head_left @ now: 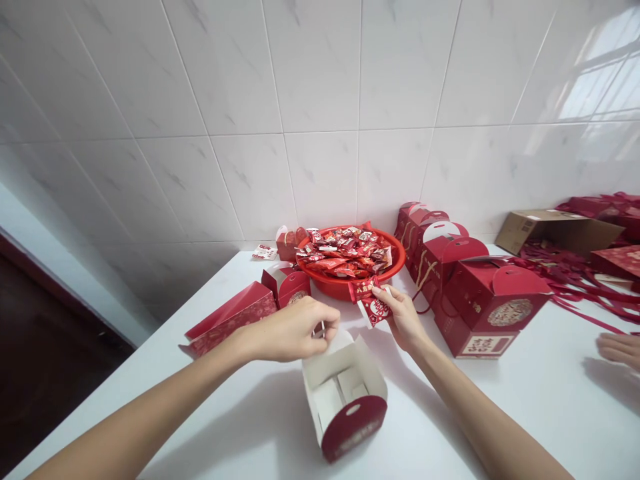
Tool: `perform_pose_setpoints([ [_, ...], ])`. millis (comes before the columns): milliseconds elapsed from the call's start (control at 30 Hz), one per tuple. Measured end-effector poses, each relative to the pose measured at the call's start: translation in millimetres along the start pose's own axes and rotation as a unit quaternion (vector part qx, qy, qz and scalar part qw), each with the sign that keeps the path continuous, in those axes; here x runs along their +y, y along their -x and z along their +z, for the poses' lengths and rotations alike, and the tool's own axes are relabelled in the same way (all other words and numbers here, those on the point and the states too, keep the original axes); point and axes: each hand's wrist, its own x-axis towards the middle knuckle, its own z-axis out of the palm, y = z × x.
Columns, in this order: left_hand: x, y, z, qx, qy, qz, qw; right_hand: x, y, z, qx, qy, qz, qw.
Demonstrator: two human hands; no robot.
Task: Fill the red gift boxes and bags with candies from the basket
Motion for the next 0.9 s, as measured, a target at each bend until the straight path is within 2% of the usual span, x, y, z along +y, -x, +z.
perform_pose_setpoints([
  [167, -20.6, -20.2, -19.7, 0.09, -0.012, -0.006, 0.996, -8.1, -2.1, -4.5, 0.025, -0.013, -0.032, 0.999],
  [333, -41.4, -62.2, -45.9, 0.198, -0.069, 0.017, 0.978, -15.4, -3.8, -9.0, 0.048, -0.014, -0.07, 0.996],
  [433, -46.6, -95.6, -55.3, 0.194, -0.16, 0.005, 0.968, -15.5, -5.1, -11.5, 0.058, -0.008, -0.082, 0.995],
  [500, -47.0, -116.8, -57.3, 0.168, -0.215, -0.02, 0.962, -14.6, -5.5, -12.7, 0.061, -0.002, -0.084, 0.995],
  [633, -44.5, -148.8, -54.1, 0.141, -0.233, -0.064, 0.96, -14.6, -5.0, -13.7, 0.062, 0.005, -0.091, 0.994],
  [767, -46.3, -163.0, -48.6, 0.143, -0.224, -0.083, 0.961, -17.9, -3.8, -13.2, 0.059, 0.005, -0.091, 0.994],
  [900, -52.4, -162.1, -46.0, 0.176, -0.201, -0.079, 0.96, -20.7, -3.0, -12.5, 0.06, -0.002, -0.088, 0.994],
])
